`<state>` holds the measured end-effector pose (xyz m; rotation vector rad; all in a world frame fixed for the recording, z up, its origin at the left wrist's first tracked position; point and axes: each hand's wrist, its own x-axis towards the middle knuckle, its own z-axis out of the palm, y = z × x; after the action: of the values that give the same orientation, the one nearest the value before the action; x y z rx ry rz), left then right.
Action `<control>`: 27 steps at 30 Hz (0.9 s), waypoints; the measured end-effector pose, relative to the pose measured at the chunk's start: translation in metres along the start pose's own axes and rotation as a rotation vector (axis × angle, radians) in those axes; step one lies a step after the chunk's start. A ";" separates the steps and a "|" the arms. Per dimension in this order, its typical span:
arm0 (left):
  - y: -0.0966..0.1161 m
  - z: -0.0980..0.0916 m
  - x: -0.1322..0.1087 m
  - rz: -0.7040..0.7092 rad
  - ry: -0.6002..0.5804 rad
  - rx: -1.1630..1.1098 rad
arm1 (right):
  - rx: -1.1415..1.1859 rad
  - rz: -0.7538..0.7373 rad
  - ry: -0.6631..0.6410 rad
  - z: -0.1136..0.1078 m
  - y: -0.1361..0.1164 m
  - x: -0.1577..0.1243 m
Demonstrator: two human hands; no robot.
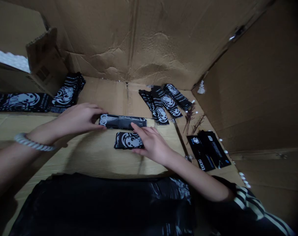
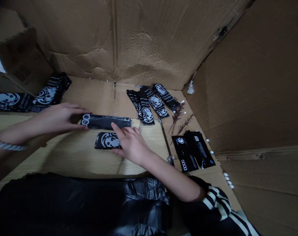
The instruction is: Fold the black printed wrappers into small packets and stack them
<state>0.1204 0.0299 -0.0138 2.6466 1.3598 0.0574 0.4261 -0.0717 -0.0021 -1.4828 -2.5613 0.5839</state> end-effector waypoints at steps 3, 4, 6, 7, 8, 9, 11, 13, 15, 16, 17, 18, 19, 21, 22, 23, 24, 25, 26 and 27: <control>-0.002 -0.003 -0.006 0.048 0.026 0.042 | 0.004 0.006 -0.002 0.000 0.001 -0.001; -0.001 -0.003 -0.008 0.059 0.036 0.046 | 0.009 0.008 0.000 0.001 0.002 -0.002; 0.002 -0.004 -0.011 0.039 0.069 0.007 | 0.020 0.011 0.008 0.001 0.004 -0.002; 0.005 -0.004 -0.012 0.007 0.095 -0.050 | 0.026 0.010 0.014 0.002 0.004 -0.002; 0.008 -0.004 -0.013 -0.047 0.126 -0.155 | 0.031 0.008 0.022 0.002 0.005 -0.003; 0.012 -0.004 -0.013 -0.119 0.156 -0.295 | 0.036 0.003 0.029 0.002 0.006 -0.003; 0.018 -0.004 -0.012 -0.269 0.195 -0.589 | 0.042 -0.011 0.043 0.002 0.007 -0.004; 0.023 -0.004 -0.010 -0.381 0.179 -0.805 | 0.048 -0.028 0.058 0.003 0.007 -0.004; 0.026 -0.004 -0.009 -0.441 0.157 -0.949 | 0.060 -0.051 0.075 0.003 0.006 -0.003; 0.027 -0.005 -0.009 -0.472 0.157 -1.039 | 0.068 -0.062 0.083 0.003 0.006 -0.002; 0.027 -0.006 -0.009 -0.508 0.168 -1.136 | 0.078 -0.070 0.087 0.003 0.006 -0.002; 0.028 -0.007 -0.010 -0.548 0.191 -1.231 | 0.087 -0.074 0.089 0.004 0.005 -0.001; 0.028 -0.009 -0.012 -0.593 0.218 -1.320 | 0.096 -0.071 0.090 0.004 0.005 0.000; 0.030 -0.011 -0.016 -0.678 0.271 -1.453 | 0.110 -0.058 0.090 0.005 0.005 0.001; 0.032 -0.012 -0.018 -0.718 0.291 -1.519 | 0.118 -0.053 0.092 0.005 0.006 0.001; 0.034 -0.012 -0.020 -0.757 0.307 -1.588 | 0.128 -0.052 0.096 0.005 0.006 0.001; 0.036 -0.010 -0.021 -0.794 0.319 -1.655 | 0.144 -0.055 0.102 0.005 0.007 0.001; 0.039 -0.008 -0.023 -0.827 0.332 -1.715 | 0.165 -0.060 0.108 0.006 0.007 0.000; 0.041 -0.005 -0.023 -0.856 0.347 -1.763 | 0.191 -0.068 0.115 0.006 0.008 0.000; 0.043 -0.002 -0.024 -0.878 0.366 -1.796 | 0.221 -0.077 0.125 0.007 0.009 -0.001</control>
<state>0.1408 -0.0134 -0.0036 0.5335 1.2823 1.0408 0.4319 -0.0707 -0.0118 -1.3000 -2.3606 0.7132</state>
